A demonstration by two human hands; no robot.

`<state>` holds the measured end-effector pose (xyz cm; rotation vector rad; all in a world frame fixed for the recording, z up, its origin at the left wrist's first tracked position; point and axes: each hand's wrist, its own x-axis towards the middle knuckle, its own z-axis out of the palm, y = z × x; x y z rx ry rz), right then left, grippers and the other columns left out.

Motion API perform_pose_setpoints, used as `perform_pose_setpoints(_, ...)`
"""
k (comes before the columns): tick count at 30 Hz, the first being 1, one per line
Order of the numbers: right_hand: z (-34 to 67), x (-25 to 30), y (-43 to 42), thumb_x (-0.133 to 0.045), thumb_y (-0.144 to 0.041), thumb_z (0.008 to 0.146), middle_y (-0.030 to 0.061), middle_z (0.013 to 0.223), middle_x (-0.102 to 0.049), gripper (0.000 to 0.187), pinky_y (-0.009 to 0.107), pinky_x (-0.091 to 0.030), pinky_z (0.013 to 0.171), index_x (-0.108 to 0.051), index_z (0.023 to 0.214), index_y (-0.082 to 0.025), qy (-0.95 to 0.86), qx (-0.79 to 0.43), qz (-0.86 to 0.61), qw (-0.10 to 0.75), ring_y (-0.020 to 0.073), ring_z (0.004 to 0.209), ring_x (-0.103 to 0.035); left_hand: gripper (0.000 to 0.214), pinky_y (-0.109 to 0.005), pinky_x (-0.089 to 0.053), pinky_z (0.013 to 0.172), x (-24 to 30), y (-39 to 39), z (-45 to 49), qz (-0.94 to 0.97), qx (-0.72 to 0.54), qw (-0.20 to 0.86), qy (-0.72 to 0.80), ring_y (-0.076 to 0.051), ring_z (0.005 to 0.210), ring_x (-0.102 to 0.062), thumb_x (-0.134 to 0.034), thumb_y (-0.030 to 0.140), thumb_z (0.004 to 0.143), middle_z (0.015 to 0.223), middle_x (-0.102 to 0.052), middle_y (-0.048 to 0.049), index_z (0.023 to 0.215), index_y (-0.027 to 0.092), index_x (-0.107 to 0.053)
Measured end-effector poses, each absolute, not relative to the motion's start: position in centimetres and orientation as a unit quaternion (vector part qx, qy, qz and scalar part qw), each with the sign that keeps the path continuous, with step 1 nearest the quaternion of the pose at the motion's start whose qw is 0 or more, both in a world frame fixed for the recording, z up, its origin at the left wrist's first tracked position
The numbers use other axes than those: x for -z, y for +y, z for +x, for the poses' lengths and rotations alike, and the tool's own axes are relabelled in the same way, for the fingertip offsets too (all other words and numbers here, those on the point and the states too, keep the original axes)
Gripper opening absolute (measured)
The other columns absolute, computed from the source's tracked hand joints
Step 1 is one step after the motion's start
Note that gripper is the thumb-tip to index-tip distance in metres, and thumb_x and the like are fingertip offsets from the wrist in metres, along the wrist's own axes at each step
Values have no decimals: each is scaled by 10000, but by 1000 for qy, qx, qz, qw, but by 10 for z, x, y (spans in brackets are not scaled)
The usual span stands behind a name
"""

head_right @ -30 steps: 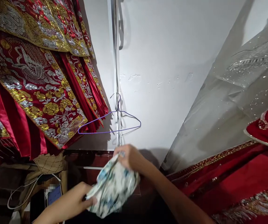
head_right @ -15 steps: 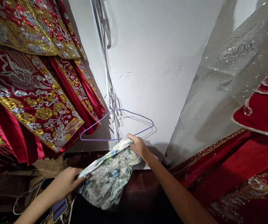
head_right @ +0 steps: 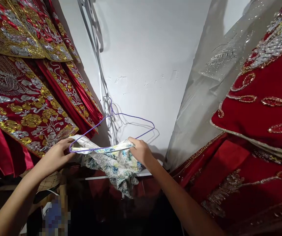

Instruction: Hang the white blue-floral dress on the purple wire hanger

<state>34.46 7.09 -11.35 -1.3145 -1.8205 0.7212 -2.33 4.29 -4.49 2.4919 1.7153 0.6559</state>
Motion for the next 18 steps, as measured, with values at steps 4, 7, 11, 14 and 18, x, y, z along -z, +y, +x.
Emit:
perform_pose_setpoints(4, 337, 113, 76, -460, -159, 664, -42, 528, -492, 252, 247, -221, 503, -637, 830, -225, -713, -255, -528, 385, 126, 514, -369, 210, -396, -461, 991, 70, 30, -33, 805, -179, 128, 550, -331, 1081, -639, -705, 400, 716, 1152, -705, -111, 813, 220, -753)
perform_pose_setpoints(7, 329, 114, 77, -454, -169, 669, -26, 569, -532, 216, 243, -251, 526, -625, 792, -216, -711, -269, -521, 389, 138, 555, -408, 213, -397, -457, 991, 70, 32, -36, 785, -273, 97, 547, -362, 1126, -608, -779, 292, 563, 1170, -689, -122, 756, 222, -720)
perform_pose_setpoints(11, 320, 109, 69, -442, -186, 687, -15, 593, -520, 158, 250, -263, 548, -590, 739, -206, -715, -254, -521, 391, 149, 591, -417, 120, -342, -481, 850, 44, 47, -38, 791, -256, 31, 555, -313, 996, -633, -668, 254, 611, 1109, -677, -109, 719, 209, -643)
perform_pose_setpoints(14, 321, 104, 61, -437, -177, 681, -36, 543, -406, 85, 258, -233, 541, -512, 682, -217, -722, -208, -544, 372, 138, 556, -342, 137, -286, -453, 665, 37, 54, -39, 796, -171, 82, 575, -238, 745, -635, -656, 305, 664, 868, -697, -47, 759, 206, -648)
perform_pose_setpoints(18, 328, 102, 59, -440, -177, 680, -44, 544, -316, 56, 262, -219, 543, -412, 656, -219, -727, -174, -550, 372, 135, 560, -309, 248, -298, -478, 708, 59, 56, -35, 798, -118, 182, 562, -245, 758, -652, -624, 421, 765, 841, -721, -51, 863, 204, -693)
